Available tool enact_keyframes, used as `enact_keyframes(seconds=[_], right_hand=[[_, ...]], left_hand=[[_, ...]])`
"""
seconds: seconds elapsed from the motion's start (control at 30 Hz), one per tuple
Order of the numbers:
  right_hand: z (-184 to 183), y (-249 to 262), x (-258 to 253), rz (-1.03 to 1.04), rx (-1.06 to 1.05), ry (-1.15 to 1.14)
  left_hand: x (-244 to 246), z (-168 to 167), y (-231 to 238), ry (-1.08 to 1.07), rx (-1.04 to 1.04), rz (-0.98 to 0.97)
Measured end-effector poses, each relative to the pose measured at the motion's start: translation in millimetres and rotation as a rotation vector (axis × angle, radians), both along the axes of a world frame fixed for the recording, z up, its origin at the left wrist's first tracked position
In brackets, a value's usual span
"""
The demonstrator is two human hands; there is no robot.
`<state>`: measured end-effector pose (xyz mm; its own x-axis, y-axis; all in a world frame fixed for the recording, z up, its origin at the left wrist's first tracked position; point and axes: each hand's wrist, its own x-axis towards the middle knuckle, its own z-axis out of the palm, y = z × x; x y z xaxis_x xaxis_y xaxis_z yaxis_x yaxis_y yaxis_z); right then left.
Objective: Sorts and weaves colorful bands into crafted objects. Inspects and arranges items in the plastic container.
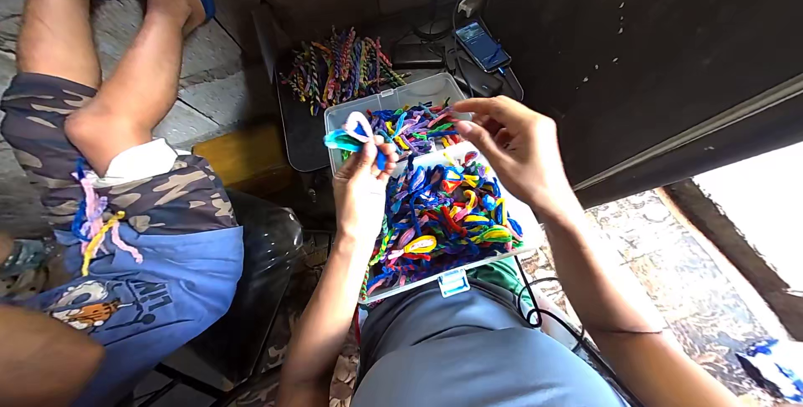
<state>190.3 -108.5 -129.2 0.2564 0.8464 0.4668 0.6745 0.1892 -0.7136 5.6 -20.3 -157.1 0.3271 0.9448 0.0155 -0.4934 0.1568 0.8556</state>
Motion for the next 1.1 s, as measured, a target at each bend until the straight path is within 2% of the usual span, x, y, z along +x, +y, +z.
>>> enact_keyframes(seconds=[0.17,0.33,0.47,0.57,0.8,0.93,1.1], right_hand=[[-21,-18,37,0.076,-0.164,-0.113],[-68,-8,27,0.128,-0.264,-0.147],[-83,2,18,0.183,-0.29,-0.227],[-69,2,19,0.144,-0.22,-0.223],[10,9,-13,0.104,0.09,0.17],[14,37,-36,0.14,0.148,0.216],[10,45,-47,0.141,0.158,0.24]], left_hand=[[2,3,4,-0.069,-0.09,0.047],[2,1,3,-0.045,-0.1,0.028],[3,3,0,0.022,-0.08,0.022],[2,2,-1,0.036,-0.053,0.01],[4,1,-5,0.021,0.015,-0.045],[0,-4,-8,-0.017,0.084,-0.123],[2,-6,-9,-0.107,0.049,-0.132]])
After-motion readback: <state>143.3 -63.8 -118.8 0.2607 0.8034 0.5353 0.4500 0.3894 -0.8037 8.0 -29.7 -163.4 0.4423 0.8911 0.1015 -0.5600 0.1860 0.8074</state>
